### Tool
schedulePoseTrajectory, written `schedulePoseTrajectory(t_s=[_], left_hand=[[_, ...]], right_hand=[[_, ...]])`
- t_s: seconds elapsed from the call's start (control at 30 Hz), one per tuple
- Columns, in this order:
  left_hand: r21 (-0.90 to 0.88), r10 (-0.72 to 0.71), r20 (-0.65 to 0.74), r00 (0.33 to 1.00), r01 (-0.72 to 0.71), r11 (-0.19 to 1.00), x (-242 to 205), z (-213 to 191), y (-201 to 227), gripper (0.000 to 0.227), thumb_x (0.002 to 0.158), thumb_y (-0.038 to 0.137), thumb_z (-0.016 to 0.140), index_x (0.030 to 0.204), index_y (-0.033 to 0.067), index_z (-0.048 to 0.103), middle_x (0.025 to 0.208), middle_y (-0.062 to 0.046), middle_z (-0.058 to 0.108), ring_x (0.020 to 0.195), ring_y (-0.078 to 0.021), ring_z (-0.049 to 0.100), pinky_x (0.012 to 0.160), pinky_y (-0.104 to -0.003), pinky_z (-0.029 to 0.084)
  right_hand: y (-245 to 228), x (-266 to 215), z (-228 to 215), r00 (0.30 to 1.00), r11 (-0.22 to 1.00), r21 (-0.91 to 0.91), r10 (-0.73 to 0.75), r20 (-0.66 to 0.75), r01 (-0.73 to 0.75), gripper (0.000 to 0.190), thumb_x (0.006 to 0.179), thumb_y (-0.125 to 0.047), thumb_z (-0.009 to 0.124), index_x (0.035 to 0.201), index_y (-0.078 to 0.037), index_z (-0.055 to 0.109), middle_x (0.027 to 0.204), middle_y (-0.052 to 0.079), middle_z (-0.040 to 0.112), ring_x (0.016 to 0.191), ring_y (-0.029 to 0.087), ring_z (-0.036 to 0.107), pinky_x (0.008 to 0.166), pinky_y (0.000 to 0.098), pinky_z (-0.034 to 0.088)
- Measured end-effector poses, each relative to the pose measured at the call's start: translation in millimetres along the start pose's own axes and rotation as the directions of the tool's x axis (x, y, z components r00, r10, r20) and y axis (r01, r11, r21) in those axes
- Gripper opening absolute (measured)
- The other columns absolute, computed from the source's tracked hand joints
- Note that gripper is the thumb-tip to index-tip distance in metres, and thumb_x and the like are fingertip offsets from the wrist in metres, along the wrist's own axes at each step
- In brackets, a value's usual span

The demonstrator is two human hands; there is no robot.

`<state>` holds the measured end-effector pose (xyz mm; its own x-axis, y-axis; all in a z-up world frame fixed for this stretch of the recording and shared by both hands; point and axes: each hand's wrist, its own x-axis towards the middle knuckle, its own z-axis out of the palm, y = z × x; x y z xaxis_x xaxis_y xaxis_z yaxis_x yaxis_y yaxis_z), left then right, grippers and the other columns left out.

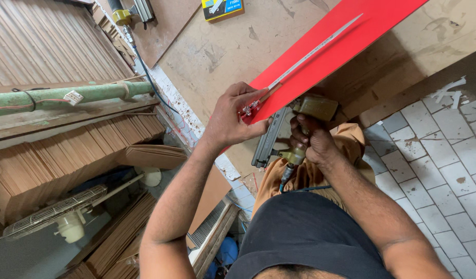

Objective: The person places a decorative silver sword and its black scabbard onto a red board, then uses a pneumatic nail gun to fasten them. The person repeats this process with a second sword and scabbard on another red board.

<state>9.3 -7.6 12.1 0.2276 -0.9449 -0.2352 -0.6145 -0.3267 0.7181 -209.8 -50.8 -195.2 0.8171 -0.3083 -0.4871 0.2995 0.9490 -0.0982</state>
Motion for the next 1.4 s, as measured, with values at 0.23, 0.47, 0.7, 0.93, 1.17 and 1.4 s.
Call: schedulePoseTrajectory(t_s=[0.23, 0.47, 0.7, 0.93, 1.17, 1.4], left_hand=[[0.023, -0.015, -0.016, 1.0, 0.015, 1.0, 0, 2, -2, 0.066, 0.074, 0.034, 0.08, 0.129, 0.001, 0.072, 0.108, -0.014, 0.068, 0.101, -0.0245, 0.069, 0.089, -0.036, 0.057], [0.041, -0.003, -0.019, 1.0, 0.004, 0.999, -1, 6, -5, 0.067, 0.072, 0.036, 0.08, 0.128, -0.001, 0.071, 0.108, -0.014, 0.067, 0.1, -0.0247, 0.069, 0.089, -0.037, 0.057], [0.04, 0.031, -0.038, 0.999, -0.029, 0.999, -3, 9, -6, 0.066, 0.07, 0.034, 0.079, 0.126, -0.0021, 0.072, 0.107, -0.015, 0.067, 0.101, -0.0258, 0.069, 0.09, -0.037, 0.057], [0.04, 0.034, -0.058, 0.998, -0.031, 0.999, -2, 11, -6, 0.066, 0.069, 0.034, 0.08, 0.124, -0.0018, 0.073, 0.105, -0.015, 0.068, 0.1, -0.0257, 0.069, 0.088, -0.036, 0.057], [0.054, -0.031, -0.039, 0.999, 0.033, 0.998, -9, 25, -4, 0.072, 0.069, 0.036, 0.082, 0.13, 0.0004, 0.068, 0.114, -0.014, 0.064, 0.103, -0.0253, 0.066, 0.085, -0.036, 0.058], [0.255, 0.188, -0.23, 0.955, -0.127, 0.958, -33, 116, -16, 0.087, 0.063, 0.044, 0.089, 0.131, 0.0021, 0.055, 0.134, -0.02, 0.056, 0.126, -0.0388, 0.052, 0.106, -0.051, 0.041]], right_hand=[[10, 0, 4, 0.998, 0.999, -0.041, 0.034, -0.053, -0.036, 0.017, 0.09, -0.023, 0.077, 0.099, -0.012, 0.067, 0.083, 0.003, 0.069, 0.047, 0.005, 0.046, 0.046, 0.0233, 0.041], [11, -1, 0, 0.999, 1.0, 0.015, 0.017, 0.039, -0.018, 0.019, 0.094, -0.023, 0.078, 0.101, -0.011, 0.065, 0.088, 0.002, 0.069, 0.052, 0.006, 0.049, 0.049, 0.0238, 0.042], [8, 0, -5, 0.997, 1.0, -0.002, -0.03, -0.077, 0.03, 0.017, 0.09, -0.023, 0.076, 0.096, -0.011, 0.066, 0.085, 0.004, 0.07, 0.048, 0.006, 0.047, 0.045, 0.0242, 0.041], [4, 4, -11, 0.999, 0.999, 0.032, -0.032, -0.019, 0.033, 0.014, 0.096, -0.02, 0.075, 0.099, -0.009, 0.066, 0.085, 0.004, 0.068, 0.05, 0.007, 0.046, 0.046, 0.0246, 0.04], [-6, -10, -22, 0.991, 0.994, -0.075, -0.084, -0.103, 0.076, 0.022, 0.098, -0.025, 0.067, 0.109, -0.007, 0.069, 0.085, 0.001, 0.069, 0.051, 0.006, 0.046, 0.046, 0.0241, 0.04], [-102, -93, -120, 0.855, 0.927, -0.042, -0.36, -0.373, 0.372, 0.025, 0.106, -0.028, 0.072, 0.124, -0.019, 0.056, 0.096, -0.001, 0.056, 0.06, 0.008, 0.047, 0.056, 0.0254, 0.043]])
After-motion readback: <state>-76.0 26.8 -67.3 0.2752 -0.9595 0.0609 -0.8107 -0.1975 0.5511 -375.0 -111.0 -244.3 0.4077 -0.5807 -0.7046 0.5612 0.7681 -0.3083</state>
